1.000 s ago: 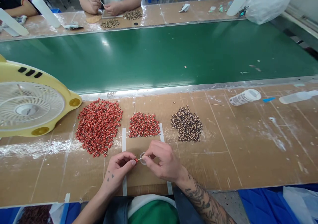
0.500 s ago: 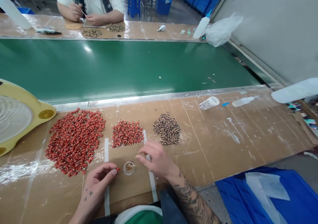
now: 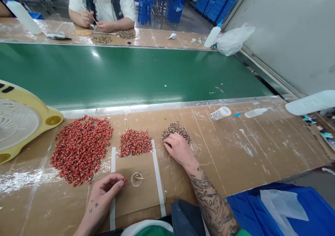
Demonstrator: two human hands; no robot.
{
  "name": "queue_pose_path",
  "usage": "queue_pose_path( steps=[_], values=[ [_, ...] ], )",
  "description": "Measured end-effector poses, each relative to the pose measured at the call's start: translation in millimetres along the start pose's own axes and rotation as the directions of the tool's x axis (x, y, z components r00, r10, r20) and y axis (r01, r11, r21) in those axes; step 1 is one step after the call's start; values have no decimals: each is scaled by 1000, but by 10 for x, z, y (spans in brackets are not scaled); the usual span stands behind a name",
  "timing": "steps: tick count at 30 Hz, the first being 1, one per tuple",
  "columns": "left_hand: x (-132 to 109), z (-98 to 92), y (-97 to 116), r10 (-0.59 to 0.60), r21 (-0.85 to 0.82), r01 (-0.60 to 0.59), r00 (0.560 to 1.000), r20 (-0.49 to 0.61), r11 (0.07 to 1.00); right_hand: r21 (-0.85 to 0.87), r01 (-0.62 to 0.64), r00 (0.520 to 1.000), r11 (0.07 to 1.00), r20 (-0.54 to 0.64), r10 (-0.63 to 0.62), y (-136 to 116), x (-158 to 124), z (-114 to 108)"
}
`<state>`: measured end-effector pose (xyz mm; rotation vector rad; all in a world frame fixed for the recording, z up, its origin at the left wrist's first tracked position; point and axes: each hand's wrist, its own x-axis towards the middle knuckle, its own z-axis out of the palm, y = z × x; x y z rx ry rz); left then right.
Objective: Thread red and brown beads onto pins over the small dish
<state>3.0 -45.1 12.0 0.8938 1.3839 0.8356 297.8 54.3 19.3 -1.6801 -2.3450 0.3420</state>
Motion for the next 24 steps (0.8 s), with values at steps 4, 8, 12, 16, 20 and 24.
queue_pose_path(
  steps=[4,8,12,16,20,24],
  values=[
    [2,1,1,3,-4,-3,1000,-2,1000,30,37,999,999,7,-37,18,-8,-60],
    [-8,21,30,7,-8,-7,1000,6,1000,273,18,998,962,-64,0,-119,-124,-111],
    [-22,46,50,20,-21,-20,1000,17,1000,436,37,997,899,-76,-4,-274,-230,-89],
    [-20,22,37,36,-5,-36,999,14,999,330,6,976,944,-207,66,-155,-241,-87],
    [0,-21,2,48,-1,-48,999,0,999,193,-35,989,981,-136,62,14,-240,-123],
    [-6,-10,-14,39,1,-39,999,4,999,105,-13,998,994,-53,19,-13,-147,-116]
  ],
)
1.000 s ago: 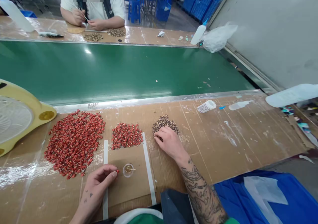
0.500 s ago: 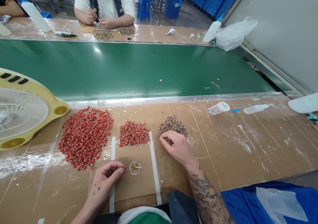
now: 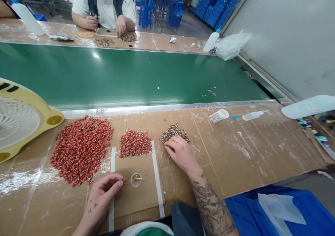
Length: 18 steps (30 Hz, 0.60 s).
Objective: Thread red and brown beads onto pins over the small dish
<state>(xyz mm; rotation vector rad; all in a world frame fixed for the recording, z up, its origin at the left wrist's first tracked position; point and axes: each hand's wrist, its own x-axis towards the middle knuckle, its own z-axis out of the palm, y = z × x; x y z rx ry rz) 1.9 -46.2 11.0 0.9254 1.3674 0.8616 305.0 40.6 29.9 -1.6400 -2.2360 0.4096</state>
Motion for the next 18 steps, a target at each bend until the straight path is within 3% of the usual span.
queue_pose_path(
  steps=[10,14,18],
  values=[
    [-45,-31,4,-1,-19,1,1000,-16,1000,-197,43,996,980,80,-27,-121,419,102],
    [-43,-28,47,-4,-27,4,1000,-20,1000,-190,35,998,981,63,-24,-99,455,165],
    [-47,-3,118,1,-44,-2,1000,-25,999,-106,74,997,992,41,-70,-135,378,93]
  ],
)
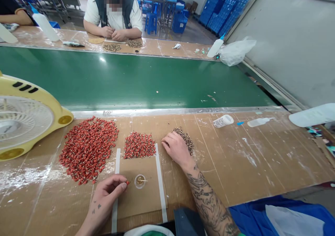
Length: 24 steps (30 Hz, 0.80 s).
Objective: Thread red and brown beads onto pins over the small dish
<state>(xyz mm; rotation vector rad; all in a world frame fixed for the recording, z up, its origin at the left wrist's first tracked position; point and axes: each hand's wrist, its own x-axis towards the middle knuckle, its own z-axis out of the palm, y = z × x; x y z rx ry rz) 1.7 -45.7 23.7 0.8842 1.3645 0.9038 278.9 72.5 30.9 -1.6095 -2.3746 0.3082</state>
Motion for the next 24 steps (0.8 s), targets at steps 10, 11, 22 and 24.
queue_pose_path(
  steps=[10,11,22,24],
  values=[
    [-55,103,66,52,-78,-50,998,34,996,722,100,995,685,-53,-90,-792,-441,-47],
    [-62,108,80,68,-77,-65,997,34,995,742,97,994,663,-43,-98,-870,-461,-27],
    [-99,153,119,331,112,-328,943,-10,938,738,92,993,669,-16,-118,-1127,-508,42],
    [-106,149,114,366,141,-360,931,-11,922,733,100,992,673,-22,-123,-1143,-503,41]
  ],
)
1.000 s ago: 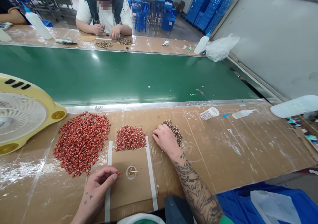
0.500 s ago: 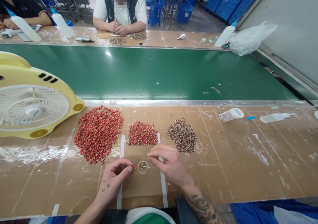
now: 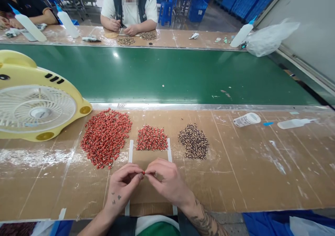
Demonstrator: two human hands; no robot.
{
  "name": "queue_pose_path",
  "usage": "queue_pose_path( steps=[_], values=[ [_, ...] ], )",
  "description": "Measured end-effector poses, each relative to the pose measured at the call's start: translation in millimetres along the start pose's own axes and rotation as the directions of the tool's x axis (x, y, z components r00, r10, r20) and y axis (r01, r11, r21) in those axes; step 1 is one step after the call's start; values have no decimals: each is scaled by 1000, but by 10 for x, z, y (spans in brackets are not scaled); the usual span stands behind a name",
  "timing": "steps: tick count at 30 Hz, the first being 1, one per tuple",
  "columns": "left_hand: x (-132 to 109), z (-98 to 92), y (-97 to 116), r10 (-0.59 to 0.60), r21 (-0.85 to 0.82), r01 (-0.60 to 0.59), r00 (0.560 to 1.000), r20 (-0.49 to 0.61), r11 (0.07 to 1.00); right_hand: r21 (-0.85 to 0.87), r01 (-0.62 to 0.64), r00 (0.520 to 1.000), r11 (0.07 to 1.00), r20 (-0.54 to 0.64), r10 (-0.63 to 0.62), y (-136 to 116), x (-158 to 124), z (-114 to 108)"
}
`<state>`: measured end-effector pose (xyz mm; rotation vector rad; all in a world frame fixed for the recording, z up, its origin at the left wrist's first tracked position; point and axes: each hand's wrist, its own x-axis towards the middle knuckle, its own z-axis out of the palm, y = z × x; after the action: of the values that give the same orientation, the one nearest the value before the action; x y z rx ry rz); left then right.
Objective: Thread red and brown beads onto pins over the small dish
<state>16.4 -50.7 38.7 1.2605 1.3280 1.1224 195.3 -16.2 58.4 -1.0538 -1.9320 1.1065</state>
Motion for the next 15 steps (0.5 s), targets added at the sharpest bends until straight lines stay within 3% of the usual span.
queue_pose_path(
  steps=[6,15],
  values=[
    [7,-17,-14,107,84,-108,994,17,991,-16,28,999,999,-22,-28,1,2,29],
    [2,-21,-31,119,54,-121,992,36,991,24,-9,1000,1000,-13,9,1,19,31]
  ],
)
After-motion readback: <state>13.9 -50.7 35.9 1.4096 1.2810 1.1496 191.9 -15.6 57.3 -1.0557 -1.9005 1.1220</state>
